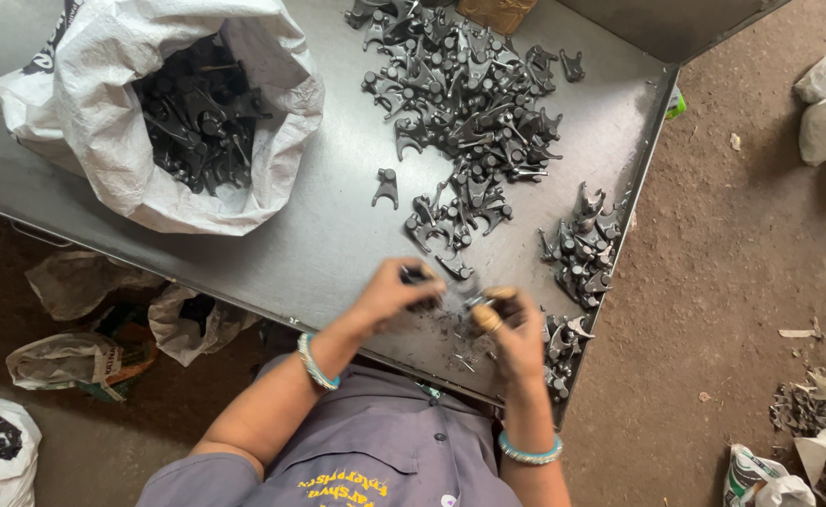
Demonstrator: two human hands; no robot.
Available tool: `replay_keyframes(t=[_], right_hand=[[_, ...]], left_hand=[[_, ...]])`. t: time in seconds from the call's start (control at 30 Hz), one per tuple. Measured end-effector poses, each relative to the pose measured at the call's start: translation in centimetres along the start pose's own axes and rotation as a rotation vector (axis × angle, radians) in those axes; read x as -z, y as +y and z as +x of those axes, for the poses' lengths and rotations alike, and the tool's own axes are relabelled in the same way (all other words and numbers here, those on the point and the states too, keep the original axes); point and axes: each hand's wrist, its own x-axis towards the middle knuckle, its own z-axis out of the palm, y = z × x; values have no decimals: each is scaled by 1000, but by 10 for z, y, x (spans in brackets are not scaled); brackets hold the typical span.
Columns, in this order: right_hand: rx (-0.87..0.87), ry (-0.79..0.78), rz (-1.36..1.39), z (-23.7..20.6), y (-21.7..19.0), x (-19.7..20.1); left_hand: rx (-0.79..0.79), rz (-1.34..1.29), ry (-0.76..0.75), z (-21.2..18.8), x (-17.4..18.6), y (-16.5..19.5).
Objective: The person sorts dark metal cast components on a metal table, picking up individual pieces, turning them in their hands, and placing them into groups on the table and into a large white sack. They continue handling pieces one at a time, moving some pieces aside while sorting through the pile.
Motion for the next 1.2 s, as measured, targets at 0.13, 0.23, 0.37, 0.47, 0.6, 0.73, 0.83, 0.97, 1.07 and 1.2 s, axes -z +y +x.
replay_keyframes(t=[0.13,0.23,0.37,0.47,0.6,0.73,0.83,0.97,1.07,1.2], right_hand=[[289,329,-560,40,-50,46],[354,569,-768,79,-74,79],[310,677,-968,104,-83,94],[352,721,-1183,98,-86,84],[469,541,-1068,70,-70,31],[334,38,-1056,47,-27,-42],[451,159,-1198,38,-4,-64],[169,157,-686,31,14,-45],[58,40,31,23,27,-16],[-228,73,498,10,36,13]], left_hand=[[-172,-178,281,3,63,51],[-541,-669,501,-12,120,98],[-739,-942,413,-27,169,144],[-748,-907,550,-19,160,139],[-701,-417,901,7,97,87],[-839,58,714,34,56,64],[-566,562,547,42,36,63],[-358,1071,408,48,28,69],[-346,1091,301,54,25,66],[-338,1051,266,46,14,48]])
